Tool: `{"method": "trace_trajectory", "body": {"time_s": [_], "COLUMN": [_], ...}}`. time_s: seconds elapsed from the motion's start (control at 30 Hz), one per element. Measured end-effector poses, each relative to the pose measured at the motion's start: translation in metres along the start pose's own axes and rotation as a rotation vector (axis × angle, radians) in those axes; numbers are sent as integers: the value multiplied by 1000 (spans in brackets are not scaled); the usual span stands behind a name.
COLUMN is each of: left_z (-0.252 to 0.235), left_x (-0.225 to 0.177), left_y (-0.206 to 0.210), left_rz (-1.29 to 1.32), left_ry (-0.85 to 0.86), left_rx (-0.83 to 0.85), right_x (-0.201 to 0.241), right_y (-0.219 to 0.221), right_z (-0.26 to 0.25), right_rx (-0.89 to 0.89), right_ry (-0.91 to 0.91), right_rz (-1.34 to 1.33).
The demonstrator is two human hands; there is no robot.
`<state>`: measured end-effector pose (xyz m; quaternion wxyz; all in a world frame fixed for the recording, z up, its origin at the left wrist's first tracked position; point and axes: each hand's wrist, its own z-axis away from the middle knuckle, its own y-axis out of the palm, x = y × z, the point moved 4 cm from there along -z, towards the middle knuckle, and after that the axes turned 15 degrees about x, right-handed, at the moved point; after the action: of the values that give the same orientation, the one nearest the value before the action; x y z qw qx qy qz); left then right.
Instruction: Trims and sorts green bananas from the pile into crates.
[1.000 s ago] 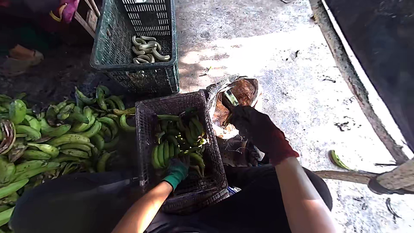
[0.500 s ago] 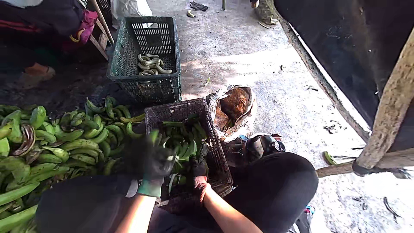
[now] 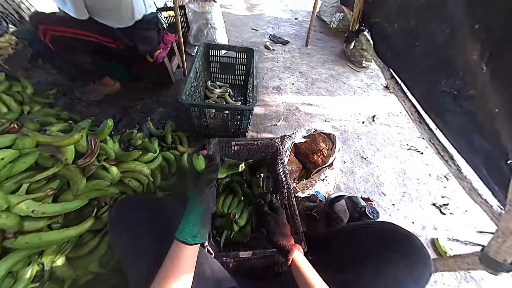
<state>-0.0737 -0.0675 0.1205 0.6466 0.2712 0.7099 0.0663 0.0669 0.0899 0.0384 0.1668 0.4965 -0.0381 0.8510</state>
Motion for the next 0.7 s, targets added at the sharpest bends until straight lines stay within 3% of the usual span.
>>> {"method": "trace_trajectory", "body": {"time_s": [0.13, 0.23, 0.37, 0.43, 0.53, 0.57, 0.7], "left_z": [-1, 0, 3, 5, 10, 3, -19], "left_x": [5, 5, 16, 18, 14, 8, 6], "left_y": [11, 21, 24, 26, 36, 35, 17], "left_rz": [-6, -133, -162, -155, -23, 0, 282], "left_ry": [134, 210, 207, 208, 224, 238, 119], "left_rx": [-58, 21, 84, 93, 135, 166, 210], "right_x": [49, 97, 133, 116, 40, 27, 45], "right_y": [9, 26, 45, 50, 45, 44, 32], "right_z": [13, 34, 58, 49, 22, 20, 20], "right_rx": [8, -51, -170, -132, 312, 382, 293], "right_ry": [-127, -394, -738, -633, 35, 115, -52], "right_rz": [332, 563, 591, 625, 691, 642, 230]}}
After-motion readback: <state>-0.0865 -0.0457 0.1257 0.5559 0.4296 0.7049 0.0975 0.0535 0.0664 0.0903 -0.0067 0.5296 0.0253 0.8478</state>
